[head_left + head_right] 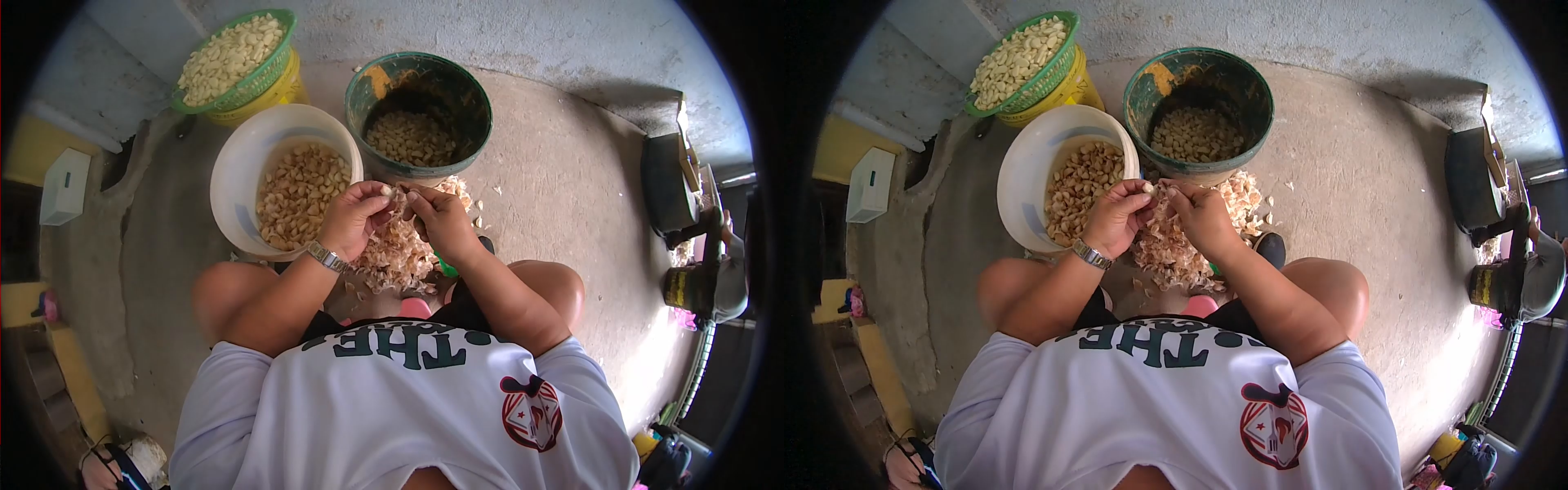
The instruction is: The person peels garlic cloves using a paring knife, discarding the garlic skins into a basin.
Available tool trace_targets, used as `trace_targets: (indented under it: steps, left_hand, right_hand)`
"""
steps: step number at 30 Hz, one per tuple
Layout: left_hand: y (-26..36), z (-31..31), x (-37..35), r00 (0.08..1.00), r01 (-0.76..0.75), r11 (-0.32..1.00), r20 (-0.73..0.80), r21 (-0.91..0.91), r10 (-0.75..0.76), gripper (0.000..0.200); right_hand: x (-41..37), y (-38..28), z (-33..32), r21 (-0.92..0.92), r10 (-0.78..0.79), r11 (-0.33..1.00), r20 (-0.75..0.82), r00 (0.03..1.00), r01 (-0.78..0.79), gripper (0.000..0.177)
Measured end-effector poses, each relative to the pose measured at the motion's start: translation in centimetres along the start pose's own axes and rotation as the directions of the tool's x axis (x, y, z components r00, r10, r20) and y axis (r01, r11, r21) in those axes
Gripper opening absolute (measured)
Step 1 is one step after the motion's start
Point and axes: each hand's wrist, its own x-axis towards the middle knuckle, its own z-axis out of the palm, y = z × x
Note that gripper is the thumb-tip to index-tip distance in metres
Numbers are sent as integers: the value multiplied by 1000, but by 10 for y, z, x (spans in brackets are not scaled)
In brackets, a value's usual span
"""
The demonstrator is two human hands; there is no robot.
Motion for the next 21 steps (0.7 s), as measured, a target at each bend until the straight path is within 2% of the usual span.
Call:
trace_targets:
  steps: [4, 7, 10, 13, 16, 19, 21]
  left_hand:
    - [-1, 1, 0, 1000, -24, 999, -14, -22, 24, 13]
    - [-1, 6, -1, 999, -29, 1000, -30, 0, 29, 11]
    - [-2, 2, 0, 1000, -26, 1000, -3, -16, 26, 9]
    - [1, 5, -3, 999, 38, 999, -34, -38, -40, 8]
    - [0, 9, -4, 998, 28, 996, -45, -90, -32, 7]
    - [0, 8, -4, 999, 38, 995, -5, -96, -38, 8]
    - [-2, 4, -2, 998, 53, 991, 27, -124, -50, 10]
  right_hand:
    - [-6, -3, 5, -53, -31, 998, 31, 999, 32, 31]
    - [-2, 10, 5, -265, -157, 951, 18, 987, 156, 32]
    - [-1, 15, 5, -327, -253, 913, 14, 967, 243, 32]
    - [1, 21, 6, -342, -314, 889, 31, 949, 305, 32]
    - [1, 20, 7, -430, -412, 818, 22, 911, 380, 32]
    - [2, 8, 3, -218, -119, 968, 27, 992, 123, 30]
    - [-3, -5, -1, 45, 45, 998, 81, 996, -49, 28]
